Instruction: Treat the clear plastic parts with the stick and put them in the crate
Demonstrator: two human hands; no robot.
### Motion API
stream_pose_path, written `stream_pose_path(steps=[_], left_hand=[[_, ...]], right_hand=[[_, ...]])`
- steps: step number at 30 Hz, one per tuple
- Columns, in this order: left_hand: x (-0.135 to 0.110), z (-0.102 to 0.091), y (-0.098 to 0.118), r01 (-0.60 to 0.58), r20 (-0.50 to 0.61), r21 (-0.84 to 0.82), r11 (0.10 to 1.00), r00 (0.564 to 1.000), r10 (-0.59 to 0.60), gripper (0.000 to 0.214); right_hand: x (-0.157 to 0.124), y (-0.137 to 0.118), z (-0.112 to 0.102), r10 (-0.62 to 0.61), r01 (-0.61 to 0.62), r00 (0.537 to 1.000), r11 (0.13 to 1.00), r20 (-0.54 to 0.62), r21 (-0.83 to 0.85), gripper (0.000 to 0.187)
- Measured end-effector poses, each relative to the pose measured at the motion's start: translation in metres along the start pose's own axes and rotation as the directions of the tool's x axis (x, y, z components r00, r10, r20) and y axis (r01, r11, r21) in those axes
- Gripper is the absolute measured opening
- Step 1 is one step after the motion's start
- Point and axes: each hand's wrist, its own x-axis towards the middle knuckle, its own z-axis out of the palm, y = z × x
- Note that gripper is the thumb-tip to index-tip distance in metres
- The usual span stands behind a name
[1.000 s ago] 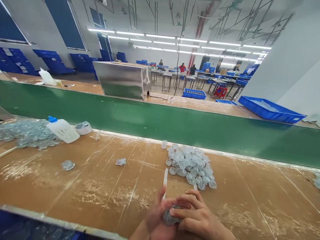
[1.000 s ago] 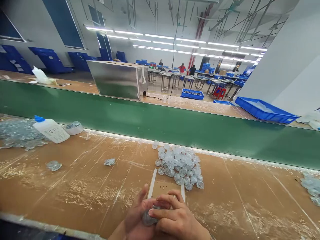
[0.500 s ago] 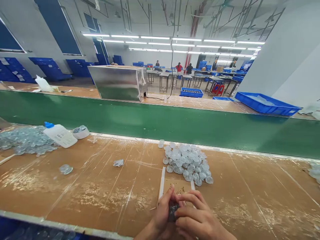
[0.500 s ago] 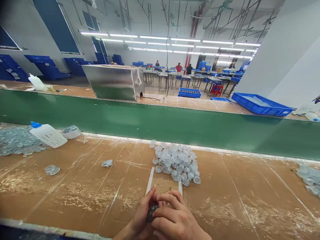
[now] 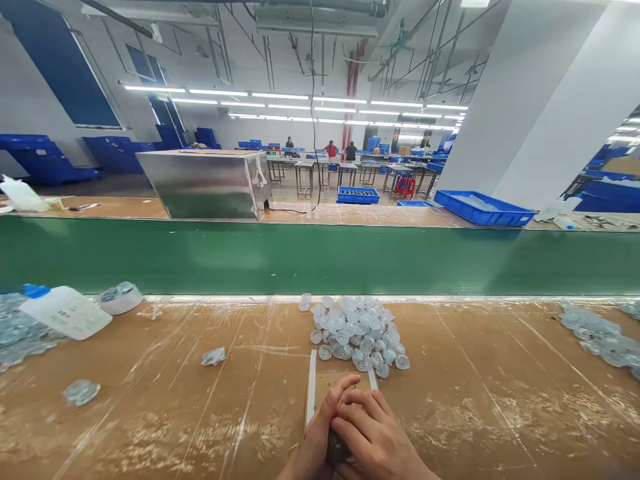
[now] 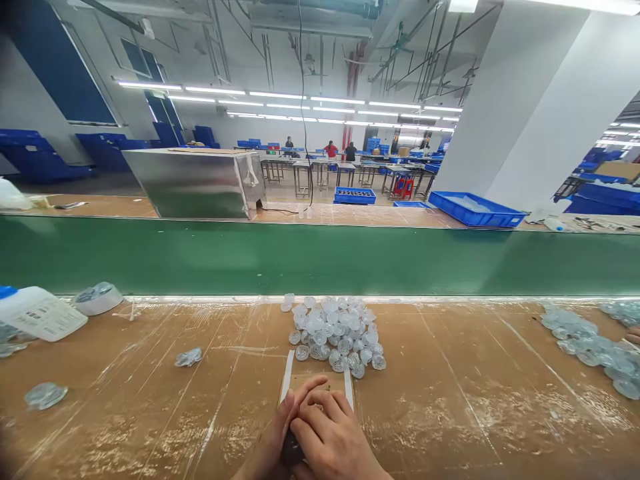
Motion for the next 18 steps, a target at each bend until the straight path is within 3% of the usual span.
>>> stream_pose_path(steps=[4, 10, 14, 18], left_hand=[[0.004, 0.001, -0.008, -0.148, -0.089, -0.065, 0.987, 0.986, 0.142, 0.085], [0.009, 0.000, -0.014, -0.297, -0.268, 0.039, 0.954, 0.917, 0.296, 0.081], [0.012, -0.003, -0.016, -0.330, -0.271, 0.147, 0.932, 0.893, 0.359, 0.074], [0.020, 0.000, -0.017, -0.349, -0.227, 0.241, 0.905, 0.887, 0.403, 0.068]], right_hand=[[0.001, 0.001, 0.015, 0.013, -0.014, 0.999, 1.000, -0.053, -0.016, 0.037], [0.016, 0.001, 0.020, -0.071, 0.067, 0.990, 0.997, -0.123, -0.037, 0.019], [0.017, 0.006, 0.025, -0.133, 0.134, 0.976, 0.991, -0.174, -0.005, 0.012], [0.015, 0.011, 0.019, -0.088, 0.116, 0.979, 0.983, -0.186, 0.143, 0.011]])
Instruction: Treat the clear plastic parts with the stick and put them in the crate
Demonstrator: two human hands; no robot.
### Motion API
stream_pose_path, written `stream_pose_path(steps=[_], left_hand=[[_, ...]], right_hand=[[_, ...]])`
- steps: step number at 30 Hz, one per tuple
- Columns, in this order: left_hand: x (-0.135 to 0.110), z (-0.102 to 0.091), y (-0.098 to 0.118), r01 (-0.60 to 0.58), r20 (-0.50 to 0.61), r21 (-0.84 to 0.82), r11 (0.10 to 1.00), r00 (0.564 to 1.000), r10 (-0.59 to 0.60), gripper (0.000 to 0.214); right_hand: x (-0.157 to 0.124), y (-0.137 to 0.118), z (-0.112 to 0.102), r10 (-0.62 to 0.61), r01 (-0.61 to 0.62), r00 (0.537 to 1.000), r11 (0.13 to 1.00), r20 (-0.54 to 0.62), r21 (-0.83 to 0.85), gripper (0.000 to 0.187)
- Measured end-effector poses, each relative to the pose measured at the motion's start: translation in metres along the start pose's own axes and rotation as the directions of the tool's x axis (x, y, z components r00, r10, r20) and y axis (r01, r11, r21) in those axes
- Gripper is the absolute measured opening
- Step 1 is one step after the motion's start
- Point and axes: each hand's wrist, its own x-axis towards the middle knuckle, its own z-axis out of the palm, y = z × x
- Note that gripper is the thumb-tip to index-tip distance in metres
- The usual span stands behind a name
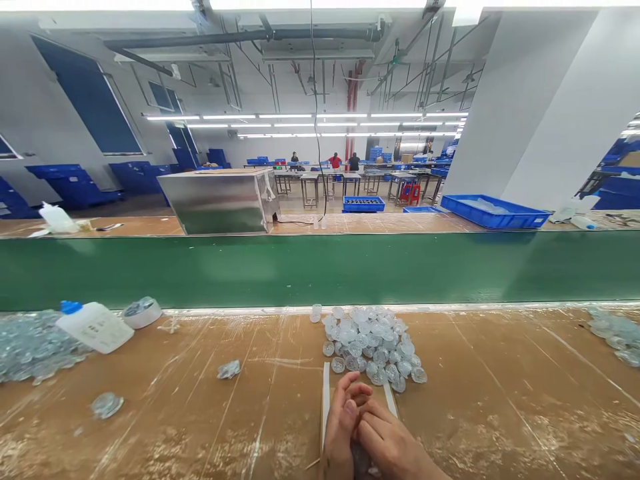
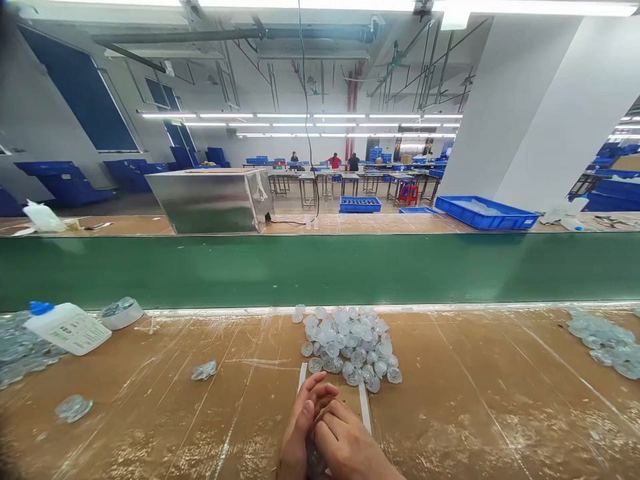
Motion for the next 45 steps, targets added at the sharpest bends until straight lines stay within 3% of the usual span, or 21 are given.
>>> stream_pose_path(steps=[3, 6, 9, 11, 14, 19, 23, 27, 29, 31, 32, 33, 34, 35, 37, 42, 44, 45], left_hand=[[0.008, 0.004, 0.005, -0.034, 0.046, 0.064, 0.997, 0.998, 0.031, 0.064], [0.017, -0.004, 0.013, -0.020, 0.108, 0.191, 0.981, 0.994, 0.000, 0.054], [0.023, -0.022, 0.017, 0.026, 0.194, 0.320, 0.947, 0.977, -0.093, 0.049], [0.026, -0.032, 0.017, 0.032, 0.231, 0.406, 0.913, 0.963, -0.136, 0.050], [0.030, -0.039, 0.022, 0.008, 0.180, 0.466, 0.885, 0.978, -0.103, 0.052], [0.040, -0.037, 0.046, -0.001, 0.050, 0.471, 0.882, 0.998, -0.026, 0.055], [0.051, -0.046, 0.049, -0.002, 0.023, 0.482, 0.876, 1.000, -0.010, 0.058], [0.063, -0.067, 0.042, -0.013, 0.067, 0.540, 0.841, 0.997, -0.028, 0.054], [0.069, -0.077, 0.042, -0.021, 0.095, 0.582, 0.813, 0.995, -0.042, 0.054], [0.076, -0.084, 0.045, -0.056, 0.107, 0.635, 0.771, 0.994, -0.015, 0.052], [0.080, -0.086, 0.047, -0.077, 0.094, 0.662, 0.746, 0.995, 0.020, 0.050], [0.085, -0.087, 0.049, -0.093, 0.069, 0.686, 0.722, 0.996, 0.063, 0.047], [0.090, -0.087, 0.050, -0.100, 0.042, 0.707, 0.700, 0.994, 0.100, 0.046], [0.097, -0.086, 0.050, -0.104, 0.011, 0.723, 0.683, 0.990, 0.139, 0.047], [0.109, -0.082, 0.047, -0.120, -0.014, 0.741, 0.661, 0.981, 0.194, 0.051], [0.127, -0.068, 0.037, -0.230, 0.145, 0.780, 0.581, 0.971, 0.190, 0.037], [0.128, -0.068, 0.036, -0.242, 0.179, 0.791, 0.562, 0.970, 0.166, 0.031], [0.127, -0.069, 0.037, -0.235, 0.178, 0.795, 0.559, 0.972, 0.156, 0.029]], right_hand=[[-0.008, 0.002, -0.028, 0.188, -0.194, 0.981, 0.972, 0.054, 0.136, 0.022], [-0.025, 0.009, -0.066, 0.474, -0.484, 0.875, 0.855, 0.098, 0.186, 0.029], [-0.045, 0.016, -0.094, 0.620, -0.578, 0.785, 0.721, 0.019, 0.382, 0.036], [-0.054, 0.018, -0.101, 0.655, -0.541, 0.755, 0.592, 0.034, 0.598, 0.053], [-0.056, 0.016, -0.103, 0.650, -0.388, 0.758, 0.378, 0.057, 0.841, 0.073], [-0.051, 0.013, -0.100, 0.620, -0.119, 0.784, 0.164, -0.008, 0.979, 0.058], [-0.052, 0.020, -0.096, 0.638, -0.054, 0.769, 0.136, -0.046, 0.989, 0.048], [-0.064, 0.036, -0.096, 0.666, -0.114, 0.743, 0.236, -0.075, 0.965, 0.054], [-0.084, 0.050, -0.103, 0.702, -0.228, 0.708, 0.328, -0.076, 0.917, 0.063], [-0.110, 0.072, -0.117, 0.759, -0.453, 0.646, 0.461, -0.075, 0.763, 0.072], [-0.125, 0.086, -0.125, 0.787, -0.611, 0.614, 0.525, -0.064, 0.593, 0.071], [-0.138, 0.101, -0.133, 0.806, -0.750, 0.588, 0.574, -0.068, 0.328, 0.069], [-0.149, 0.117, -0.142, 0.809, -0.810, 0.587, 0.587, -0.031, -0.007, 0.070], [-0.157, 0.131, -0.149, 0.811, -0.785, 0.584, 0.558, -0.022, -0.270, 0.071], [-0.165, 0.153, -0.161, 0.810, -0.724, 0.584, 0.489, -0.055, -0.486, 0.069], [-0.152, 0.166, -0.171, 0.795, -0.672, 0.583, 0.357, -0.166, -0.649, 0.051], [-0.141, 0.154, -0.165, 0.759, -0.647, 0.622, 0.362, -0.190, -0.671, 0.052], [-0.133, 0.144, -0.159, 0.727, -0.637, 0.662, 0.419, -0.181, -0.647, 0.054]])
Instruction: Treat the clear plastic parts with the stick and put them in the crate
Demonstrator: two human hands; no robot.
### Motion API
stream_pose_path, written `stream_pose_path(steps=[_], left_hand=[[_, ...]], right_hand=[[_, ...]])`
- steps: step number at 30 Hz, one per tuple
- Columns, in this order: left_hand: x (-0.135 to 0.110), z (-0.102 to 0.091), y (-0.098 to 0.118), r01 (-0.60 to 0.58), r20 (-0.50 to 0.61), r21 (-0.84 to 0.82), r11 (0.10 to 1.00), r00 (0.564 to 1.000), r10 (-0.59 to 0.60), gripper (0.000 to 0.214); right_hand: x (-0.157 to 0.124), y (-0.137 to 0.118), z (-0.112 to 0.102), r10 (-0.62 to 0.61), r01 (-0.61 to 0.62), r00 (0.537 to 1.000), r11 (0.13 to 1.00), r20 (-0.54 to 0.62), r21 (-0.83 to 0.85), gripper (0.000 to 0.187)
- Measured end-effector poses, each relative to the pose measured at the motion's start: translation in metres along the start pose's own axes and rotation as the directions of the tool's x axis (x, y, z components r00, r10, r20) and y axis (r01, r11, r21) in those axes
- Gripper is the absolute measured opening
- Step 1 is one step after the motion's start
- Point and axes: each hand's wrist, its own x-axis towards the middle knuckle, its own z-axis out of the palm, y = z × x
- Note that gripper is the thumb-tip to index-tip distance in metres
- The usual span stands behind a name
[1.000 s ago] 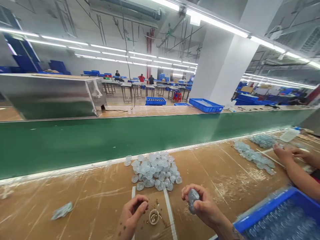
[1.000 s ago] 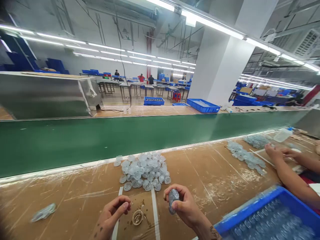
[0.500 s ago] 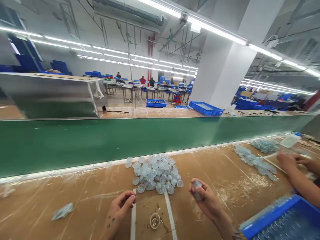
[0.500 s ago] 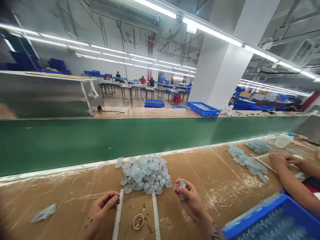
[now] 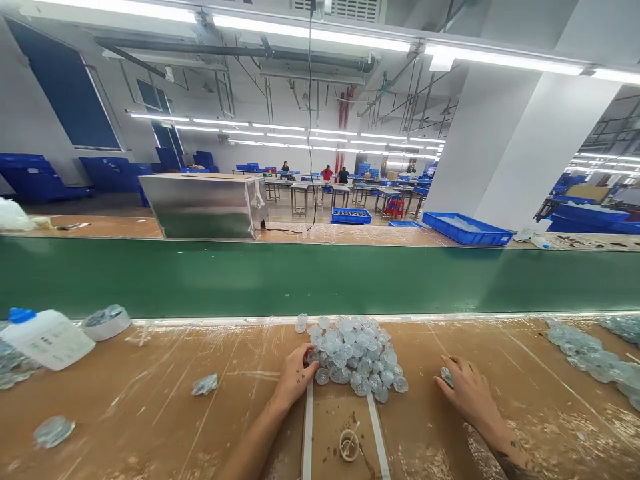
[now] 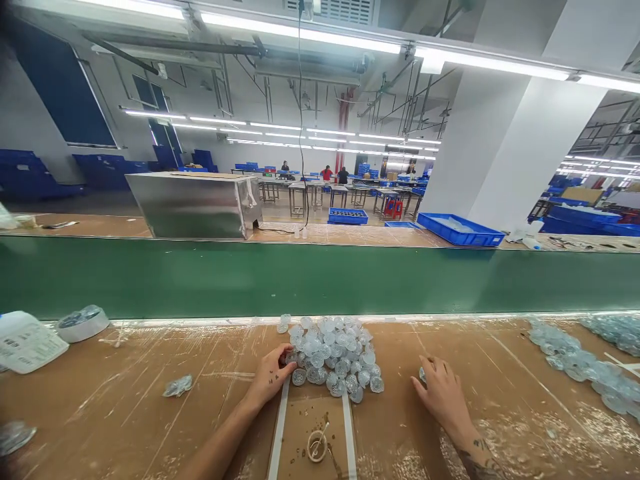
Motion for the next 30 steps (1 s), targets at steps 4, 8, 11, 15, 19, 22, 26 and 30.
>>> stream_pose_path(steps=[4, 8, 11, 15, 19, 22, 26, 30], left_hand=[[-0.014, -0.008, 0.002, 0.056, -0.005, -0.046, 0.997, 0.998, -0.057, 0.034], [-0.051, -0.008, 0.011, 0.105, 0.161, -0.187, 0.977, 0.984, -0.075, 0.043], [-0.086, -0.003, 0.014, 0.130, 0.234, -0.373, 0.919, 0.971, -0.043, 0.043], [-0.123, 0.011, 0.017, 0.267, 0.200, -0.629, 0.730, 0.963, -0.180, 0.057], [-0.131, 0.020, 0.029, 0.307, 0.181, -0.722, 0.620, 0.949, -0.259, 0.054], [-0.126, 0.018, 0.032, 0.246, 0.154, -0.725, 0.644, 0.968, -0.197, 0.054], [-0.120, 0.016, 0.026, 0.250, 0.190, -0.690, 0.680, 0.968, -0.162, 0.052], [-0.120, 0.021, 0.029, 0.251, 0.158, -0.632, 0.733, 0.968, -0.196, 0.052]], right_hand=[[-0.026, -0.080, -0.006, -0.246, 0.168, 0.966, 0.827, 0.077, 0.537, 0.058], [-0.040, -0.157, 0.009, -0.348, 0.032, 0.908, 0.612, 0.232, 0.790, 0.045], [-0.037, -0.180, 0.021, -0.359, 0.032, 0.884, 0.685, 0.299, 0.727, 0.020], [-0.033, -0.182, 0.022, -0.420, 0.123, 0.865, 0.710, 0.276, 0.694, 0.022], [-0.033, -0.179, 0.011, -0.482, 0.176, 0.848, 0.647, 0.219, 0.741, 0.045], [-0.030, -0.178, -0.005, -0.472, 0.188, 0.870, 0.584, 0.142, 0.790, 0.066], [-0.025, -0.180, -0.035, -0.362, 0.158, 0.930, 0.555, 0.066, 0.817, 0.080], [-0.028, -0.190, -0.055, -0.285, 0.160, 0.958, 0.499, -0.012, 0.852, 0.087]])
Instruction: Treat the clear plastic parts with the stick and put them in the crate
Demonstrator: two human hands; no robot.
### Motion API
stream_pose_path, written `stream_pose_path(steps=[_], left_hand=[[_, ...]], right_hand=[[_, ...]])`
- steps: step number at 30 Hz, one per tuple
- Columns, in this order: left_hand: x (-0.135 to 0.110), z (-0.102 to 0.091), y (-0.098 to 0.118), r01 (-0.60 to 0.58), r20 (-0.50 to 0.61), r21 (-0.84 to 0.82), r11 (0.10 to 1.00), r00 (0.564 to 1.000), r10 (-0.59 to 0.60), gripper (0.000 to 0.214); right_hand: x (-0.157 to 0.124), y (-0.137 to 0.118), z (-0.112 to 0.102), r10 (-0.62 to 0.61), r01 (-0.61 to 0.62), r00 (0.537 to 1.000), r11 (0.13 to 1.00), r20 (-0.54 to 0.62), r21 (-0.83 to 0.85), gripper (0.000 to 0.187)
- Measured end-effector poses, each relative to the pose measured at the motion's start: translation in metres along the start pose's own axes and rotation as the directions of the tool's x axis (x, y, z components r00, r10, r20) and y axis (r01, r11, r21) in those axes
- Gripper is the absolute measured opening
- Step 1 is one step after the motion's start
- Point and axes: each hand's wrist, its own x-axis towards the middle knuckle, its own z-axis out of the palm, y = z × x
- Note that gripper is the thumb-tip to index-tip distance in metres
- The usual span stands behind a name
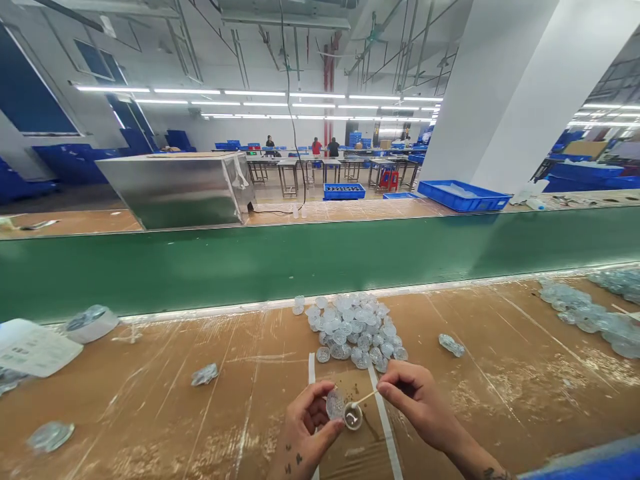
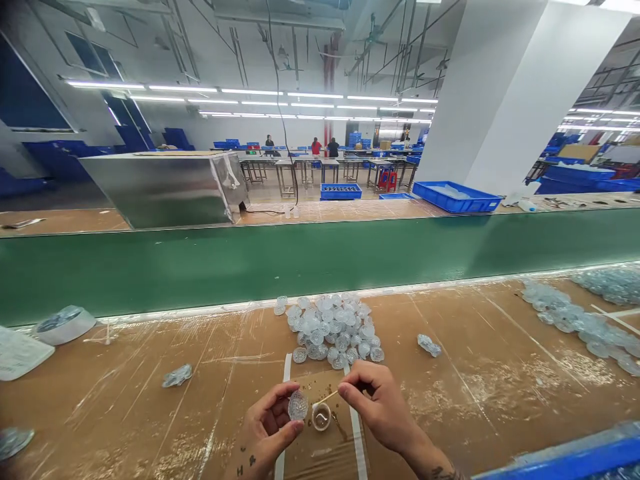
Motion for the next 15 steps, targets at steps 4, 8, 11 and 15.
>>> stream_pose_path(steps=[4, 8, 11, 15], left_hand=[[-0.003, 0.010, 0.005, -0.131, 0.006, 0.165, 0.977, 0.991, 0.132, 0.038], [-0.006, 0.011, 0.004, -0.169, 0.044, 0.269, 0.948, 0.986, 0.163, 0.032], [-0.007, 0.008, -0.001, -0.179, 0.055, 0.295, 0.939, 0.984, 0.170, 0.031], [-0.005, 0.004, -0.004, -0.195, 0.069, 0.333, 0.922, 0.981, 0.182, 0.032]], right_hand=[[0.000, -0.006, 0.010, -0.022, 0.021, 0.999, 1.000, -0.038, -0.018, 0.090], [0.000, -0.004, 0.017, -0.041, 0.042, 0.999, 0.999, -0.031, 0.004, 0.093], [0.001, -0.006, 0.019, -0.068, 0.069, 0.997, 0.997, -0.023, 0.047, 0.093], [0.000, -0.011, 0.021, -0.102, 0.103, 0.995, 0.989, -0.010, 0.108, 0.097]])
